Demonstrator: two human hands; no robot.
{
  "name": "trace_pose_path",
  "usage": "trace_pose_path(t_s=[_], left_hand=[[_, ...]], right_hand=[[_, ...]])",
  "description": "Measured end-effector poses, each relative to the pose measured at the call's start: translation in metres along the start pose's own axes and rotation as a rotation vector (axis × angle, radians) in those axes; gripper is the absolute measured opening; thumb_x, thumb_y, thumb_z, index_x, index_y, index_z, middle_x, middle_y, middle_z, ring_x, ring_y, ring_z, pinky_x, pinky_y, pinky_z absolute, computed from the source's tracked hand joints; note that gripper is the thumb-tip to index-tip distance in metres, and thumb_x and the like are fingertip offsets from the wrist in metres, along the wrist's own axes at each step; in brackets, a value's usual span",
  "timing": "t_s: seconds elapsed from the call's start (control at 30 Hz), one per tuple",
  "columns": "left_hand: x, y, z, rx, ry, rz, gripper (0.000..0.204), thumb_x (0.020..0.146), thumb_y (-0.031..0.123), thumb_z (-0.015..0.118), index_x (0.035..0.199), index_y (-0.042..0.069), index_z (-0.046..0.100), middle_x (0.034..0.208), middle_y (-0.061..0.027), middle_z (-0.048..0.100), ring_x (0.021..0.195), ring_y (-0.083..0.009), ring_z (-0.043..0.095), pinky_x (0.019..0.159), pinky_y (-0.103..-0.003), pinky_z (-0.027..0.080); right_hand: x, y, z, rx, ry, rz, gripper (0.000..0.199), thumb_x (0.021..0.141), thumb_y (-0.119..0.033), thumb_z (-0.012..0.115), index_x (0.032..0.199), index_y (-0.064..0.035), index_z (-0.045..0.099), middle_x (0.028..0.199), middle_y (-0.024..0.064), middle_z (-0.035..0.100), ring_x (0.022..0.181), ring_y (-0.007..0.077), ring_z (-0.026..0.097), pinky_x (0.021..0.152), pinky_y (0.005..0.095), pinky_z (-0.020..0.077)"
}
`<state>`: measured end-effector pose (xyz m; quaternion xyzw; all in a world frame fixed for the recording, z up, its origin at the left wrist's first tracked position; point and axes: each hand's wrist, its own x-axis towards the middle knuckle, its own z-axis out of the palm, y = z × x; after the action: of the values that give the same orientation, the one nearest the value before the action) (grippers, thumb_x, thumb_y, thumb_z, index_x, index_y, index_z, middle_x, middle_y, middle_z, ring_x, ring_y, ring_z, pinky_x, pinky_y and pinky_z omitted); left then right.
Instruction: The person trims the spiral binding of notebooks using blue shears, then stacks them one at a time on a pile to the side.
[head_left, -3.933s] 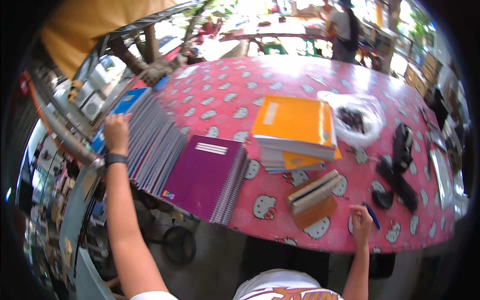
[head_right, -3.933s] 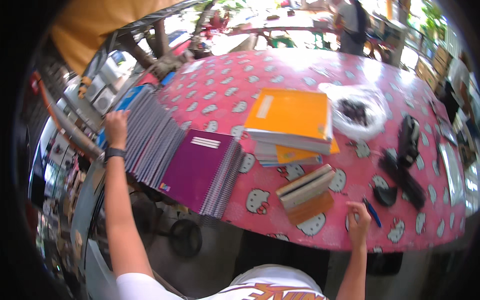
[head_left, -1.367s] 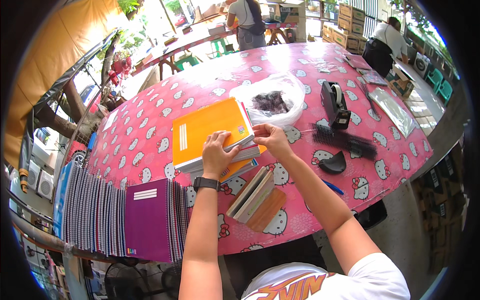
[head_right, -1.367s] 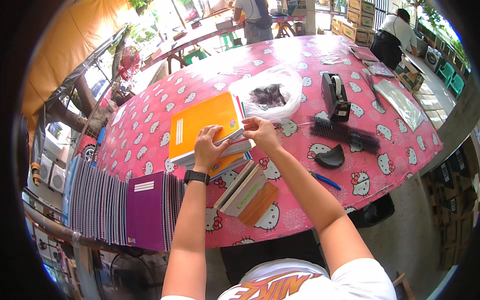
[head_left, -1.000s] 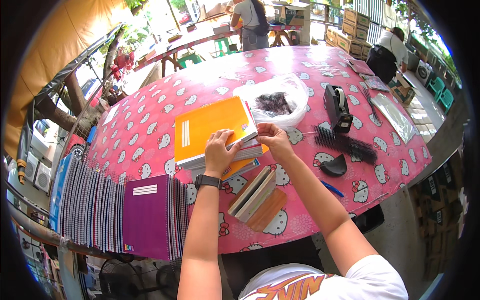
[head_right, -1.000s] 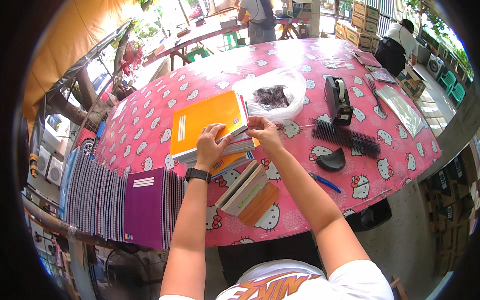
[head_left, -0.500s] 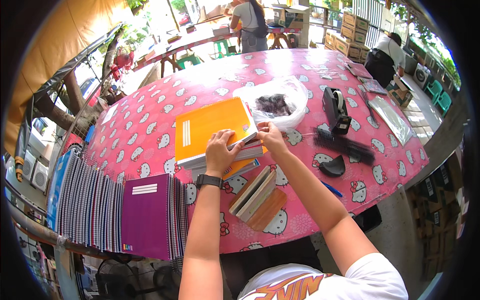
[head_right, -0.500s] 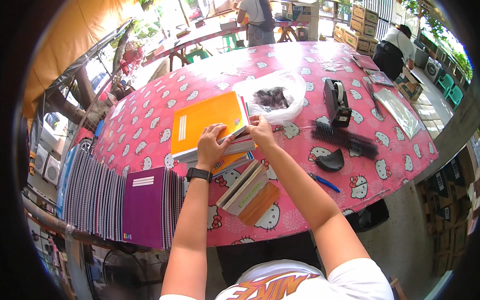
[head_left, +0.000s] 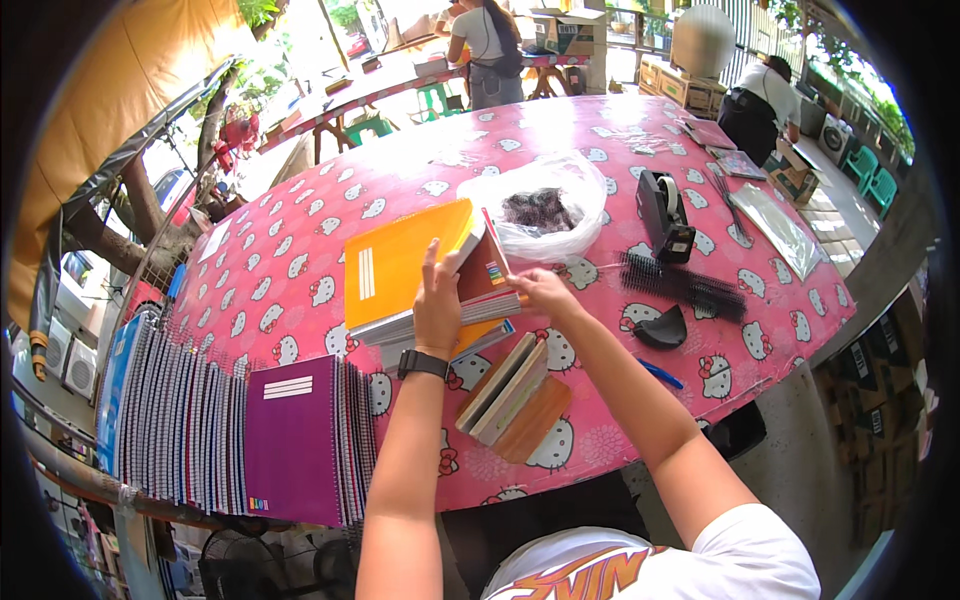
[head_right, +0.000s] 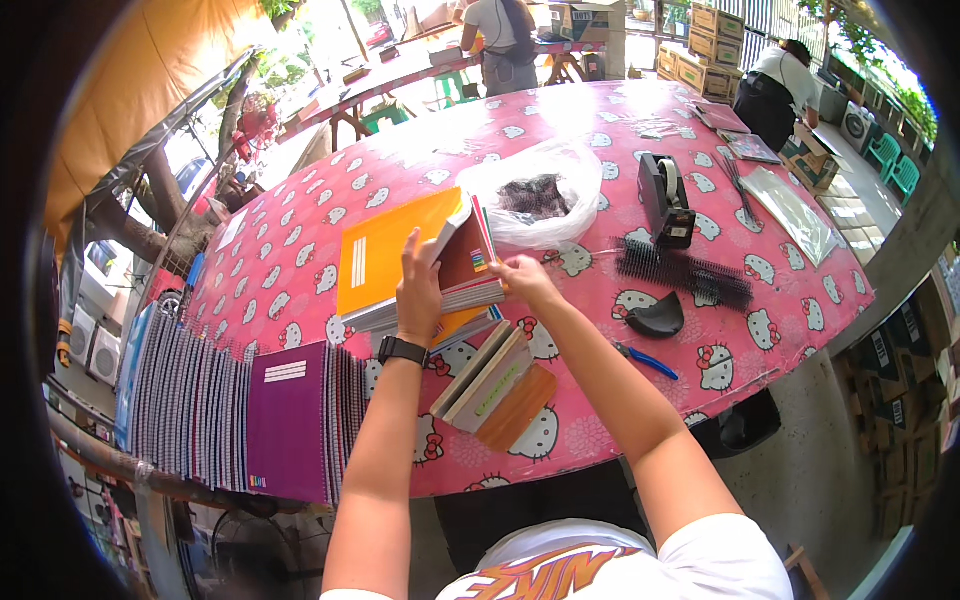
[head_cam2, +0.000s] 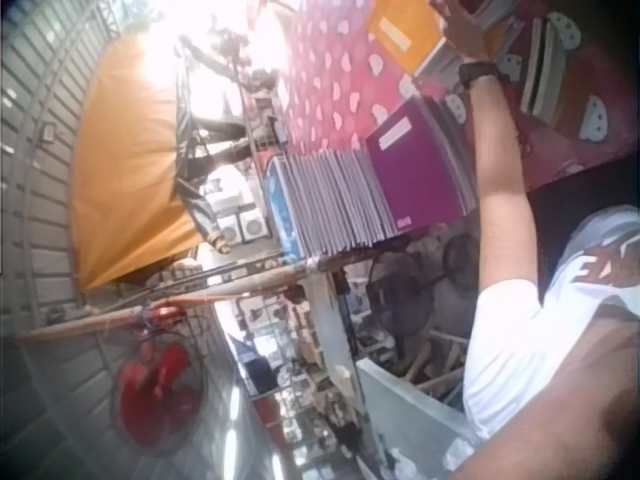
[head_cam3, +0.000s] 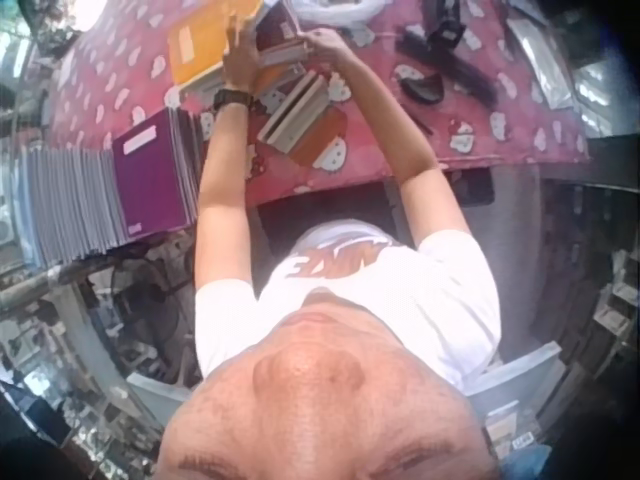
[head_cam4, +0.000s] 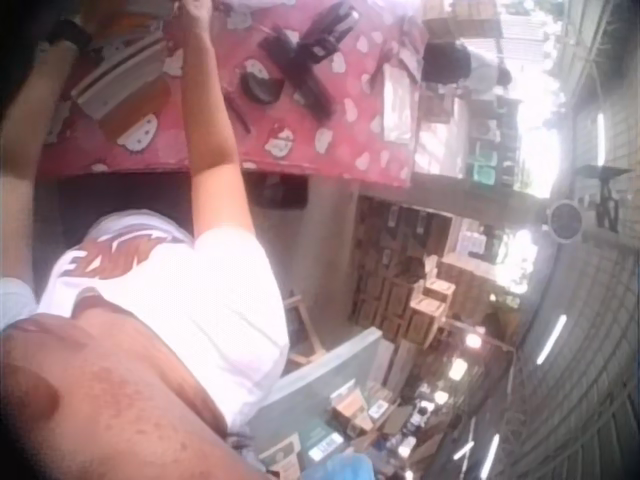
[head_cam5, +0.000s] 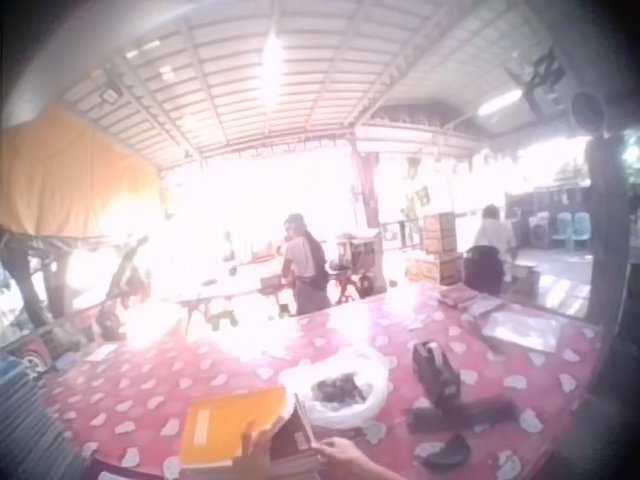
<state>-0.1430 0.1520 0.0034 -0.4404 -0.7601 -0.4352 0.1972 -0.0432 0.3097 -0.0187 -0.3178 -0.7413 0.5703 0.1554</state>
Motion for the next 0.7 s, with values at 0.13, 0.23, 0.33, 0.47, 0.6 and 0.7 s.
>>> trace_pose_path(t_s=[0.13, 0.23, 0.33, 0.47, 0.6, 0.7], left_hand=[[-0.001, -0.004, -0.003, 0.294, -0.074, 0.366, 0.036, 0.086, 0.005, 0.049, 0.120, 0.016, 0.056, 0.129, -0.0141, 0.048, 0.111, -0.0342, 0.052, 0.088, -0.042, 0.046], [-0.001, -0.012, -0.005, 0.408, -0.274, 0.449, 0.041, 0.082, 0.012, 0.058, 0.123, 0.016, 0.056, 0.133, -0.0131, 0.045, 0.116, -0.0343, 0.049, 0.096, -0.042, 0.041], [0.002, 0.007, -0.004, 0.272, -0.333, 0.285, 0.043, 0.077, 0.025, 0.066, 0.118, 0.015, 0.061, 0.134, -0.0145, 0.044, 0.120, -0.0345, 0.045, 0.102, -0.043, 0.035], [0.002, 0.015, -0.011, 0.309, -0.377, 0.244, 0.055, 0.068, 0.037, 0.073, 0.115, 0.012, 0.062, 0.132, -0.0159, 0.046, 0.123, -0.0341, 0.041, 0.103, -0.042, 0.033], [0.000, 0.012, -0.010, 0.304, -0.356, 0.216, 0.055, 0.067, 0.038, 0.074, 0.115, 0.013, 0.063, 0.131, -0.0161, 0.046, 0.123, -0.0341, 0.041, 0.103, -0.042, 0.033], [-0.001, 0.010, -0.002, 0.364, -0.339, 0.258, 0.054, 0.068, 0.039, 0.073, 0.114, 0.014, 0.063, 0.131, -0.0159, 0.046, 0.123, -0.0340, 0.041, 0.102, -0.043, 0.033]], right_hand=[[-0.018, 0.013, -0.009, 0.441, -0.288, 0.206, 0.039, 0.087, -0.032, 0.059, 0.105, 0.0020, 0.057, 0.099, 0.0129, 0.063, 0.079, 0.0181, 0.063, 0.065, 0.0285, 0.0524], [-0.015, 0.028, -0.012, 0.892, -0.444, 0.228, 0.028, 0.090, -0.019, 0.055, 0.107, 0.0036, 0.056, 0.094, 0.0120, 0.063, 0.076, 0.0172, 0.064, 0.063, 0.0281, 0.0545], [-0.020, 0.044, -0.005, 0.929, -0.305, 0.152, 0.026, 0.087, -0.013, 0.059, 0.107, 0.0032, 0.057, 0.093, 0.0096, 0.064, 0.071, 0.0142, 0.063, 0.061, 0.0251, 0.0531], [-0.031, 0.034, 0.001, 0.703, -0.185, 0.056, 0.022, 0.086, -0.010, 0.061, 0.104, 0.0023, 0.060, 0.088, 0.0072, 0.065, 0.067, 0.0108, 0.061, 0.060, 0.0229, 0.0514], [-0.039, 0.026, -0.003, 0.552, -0.139, 0.072, 0.019, 0.084, -0.010, 0.061, 0.099, 0.0025, 0.063, 0.082, 0.0066, 0.065, 0.067, 0.0097, 0.060, 0.060, 0.0232, 0.0500], [-0.032, 0.030, -0.005, 0.342, -0.069, -0.067, 0.020, 0.079, -0.008, 0.061, 0.096, 0.0019, 0.066, 0.082, 0.0085, 0.067, 0.071, 0.0133, 0.062, 0.066, 0.0273, 0.0501]])
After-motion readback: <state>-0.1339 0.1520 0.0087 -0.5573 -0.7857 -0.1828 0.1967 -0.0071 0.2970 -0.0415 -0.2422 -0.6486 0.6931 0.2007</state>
